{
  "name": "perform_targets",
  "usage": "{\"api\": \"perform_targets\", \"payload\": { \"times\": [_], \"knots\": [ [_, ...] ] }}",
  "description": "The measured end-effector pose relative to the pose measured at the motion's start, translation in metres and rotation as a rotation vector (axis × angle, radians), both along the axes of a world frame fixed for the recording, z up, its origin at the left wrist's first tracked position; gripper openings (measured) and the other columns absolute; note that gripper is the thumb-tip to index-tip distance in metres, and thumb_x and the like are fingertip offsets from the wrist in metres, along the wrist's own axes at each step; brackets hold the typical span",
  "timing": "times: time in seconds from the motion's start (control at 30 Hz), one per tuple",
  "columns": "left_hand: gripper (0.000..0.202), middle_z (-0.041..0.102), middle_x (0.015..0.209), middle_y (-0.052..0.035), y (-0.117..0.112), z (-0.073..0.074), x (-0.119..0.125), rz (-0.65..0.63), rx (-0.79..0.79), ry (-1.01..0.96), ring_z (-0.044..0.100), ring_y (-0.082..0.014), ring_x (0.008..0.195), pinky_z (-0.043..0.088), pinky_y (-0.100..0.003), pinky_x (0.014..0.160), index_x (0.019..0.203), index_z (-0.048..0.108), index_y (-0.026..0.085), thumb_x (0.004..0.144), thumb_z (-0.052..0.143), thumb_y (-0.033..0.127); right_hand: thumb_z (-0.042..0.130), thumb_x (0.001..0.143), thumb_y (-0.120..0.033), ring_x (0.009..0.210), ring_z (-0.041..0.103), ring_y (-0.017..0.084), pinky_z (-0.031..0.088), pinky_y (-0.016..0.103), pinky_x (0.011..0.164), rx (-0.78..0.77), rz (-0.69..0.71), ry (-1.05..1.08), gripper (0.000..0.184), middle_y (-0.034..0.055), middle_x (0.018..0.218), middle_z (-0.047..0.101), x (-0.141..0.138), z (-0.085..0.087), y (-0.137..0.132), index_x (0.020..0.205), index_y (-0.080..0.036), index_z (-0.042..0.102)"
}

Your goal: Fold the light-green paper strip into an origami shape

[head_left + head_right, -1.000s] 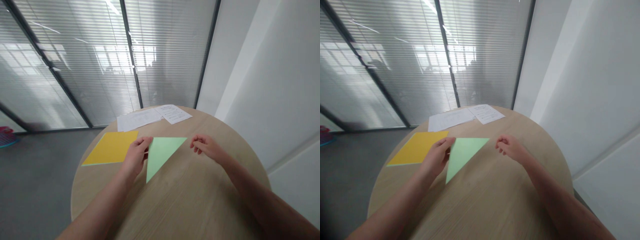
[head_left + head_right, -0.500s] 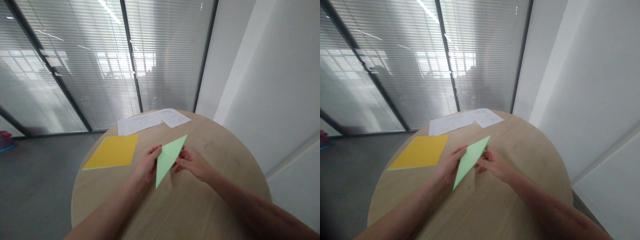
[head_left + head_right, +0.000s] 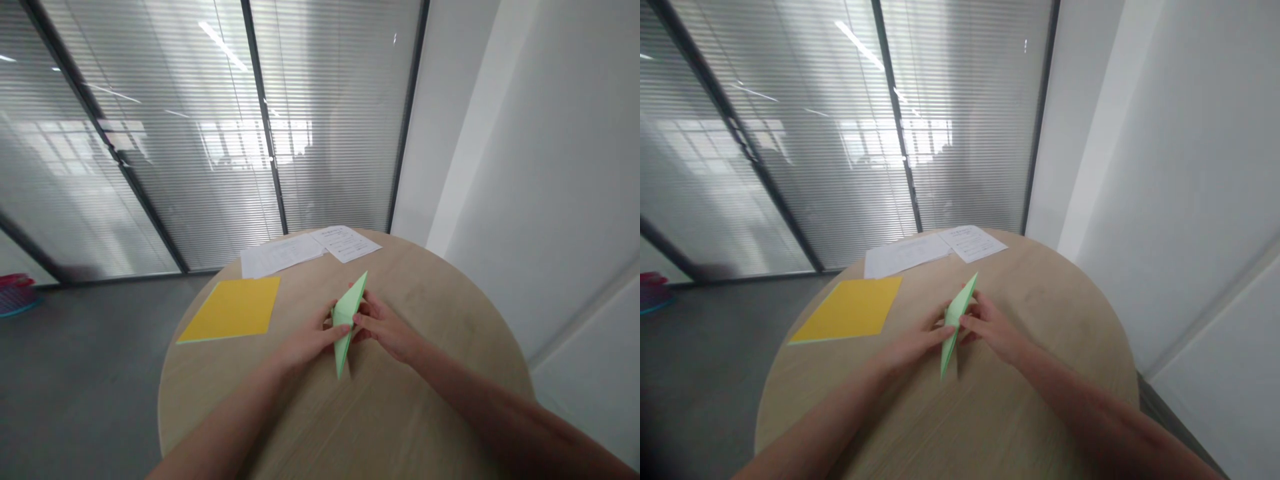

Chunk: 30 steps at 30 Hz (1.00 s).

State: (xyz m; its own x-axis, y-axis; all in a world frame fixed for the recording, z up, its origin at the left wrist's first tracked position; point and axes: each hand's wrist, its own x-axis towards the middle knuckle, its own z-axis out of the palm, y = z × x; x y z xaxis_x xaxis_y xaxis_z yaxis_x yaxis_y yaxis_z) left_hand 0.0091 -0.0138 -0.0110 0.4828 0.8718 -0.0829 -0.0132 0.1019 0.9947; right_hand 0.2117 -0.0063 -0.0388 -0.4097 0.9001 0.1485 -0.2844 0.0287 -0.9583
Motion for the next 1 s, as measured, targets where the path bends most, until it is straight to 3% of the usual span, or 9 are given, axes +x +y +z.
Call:
{"api": "perform_targets", "payload": {
  "times": [0.2, 0.43, 0.57, 0.83, 1.0],
  "knots": [
    [0.100, 0.053, 0.153, -0.0173, 0.005, -0.004, -0.005, -0.083, 0.062, 0.051, 0.064, -0.0334, 0.125, 0.051, -0.048, 0.103, 0.161, 0.032, 0.028, 0.077, 0.087, 0.032, 0.084, 0.082, -0.042, 0.090, 0.071, 0.020, 0.060, 0.033, 0.072, 0.032, 0.001, 0.008, 0.069, 0.0054, 0.115, 0.070, -0.001, -0.002, 0.003, 0.140, -0.032, 0.047],
    [0.092, 0.055, 0.151, -0.0162, 0.003, 0.000, -0.003, -0.151, 0.048, 0.014, 0.064, -0.0323, 0.124, 0.050, -0.046, 0.103, 0.159, 0.035, 0.028, 0.079, 0.080, 0.021, 0.081, 0.085, -0.037, 0.093, 0.070, 0.020, 0.059, 0.035, 0.079, 0.072, 0.061, -0.002, 0.072, 0.0045, 0.112, 0.070, -0.001, -0.005, 0.003, 0.145, -0.031, 0.042],
    [0.088, 0.061, 0.146, -0.0152, 0.002, 0.004, -0.003, -0.147, 0.007, -0.035, 0.066, -0.0332, 0.121, 0.053, -0.042, 0.094, 0.156, 0.041, 0.029, 0.078, 0.081, 0.020, 0.078, 0.086, -0.032, 0.093, 0.070, 0.019, 0.058, 0.036, 0.082, 0.086, 0.061, -0.008, 0.072, 0.0029, 0.108, 0.070, 0.001, -0.004, 0.003, 0.147, -0.032, 0.040],
    [0.090, 0.067, 0.128, -0.0132, 0.005, 0.006, -0.009, -0.154, 0.025, 0.036, 0.066, -0.0278, 0.108, 0.050, -0.030, 0.073, 0.162, 0.027, 0.029, 0.087, 0.076, 0.034, 0.073, 0.082, -0.026, 0.083, 0.067, 0.018, 0.054, 0.030, 0.068, 0.109, -0.037, -0.067, 0.055, 0.0029, 0.104, 0.071, 0.001, 0.007, 0.000, 0.133, -0.027, 0.052],
    [0.083, 0.067, 0.126, -0.0115, 0.005, 0.005, -0.008, -0.110, 0.095, 0.131, 0.065, -0.0211, 0.093, 0.050, -0.031, 0.073, 0.163, 0.026, 0.024, 0.090, 0.064, 0.030, 0.065, 0.077, -0.023, 0.091, 0.067, 0.021, 0.056, 0.032, 0.070, 0.085, -0.139, -0.087, 0.055, 0.0047, 0.107, 0.071, 0.000, 0.009, -0.001, 0.132, -0.025, 0.055]
  ]
}}
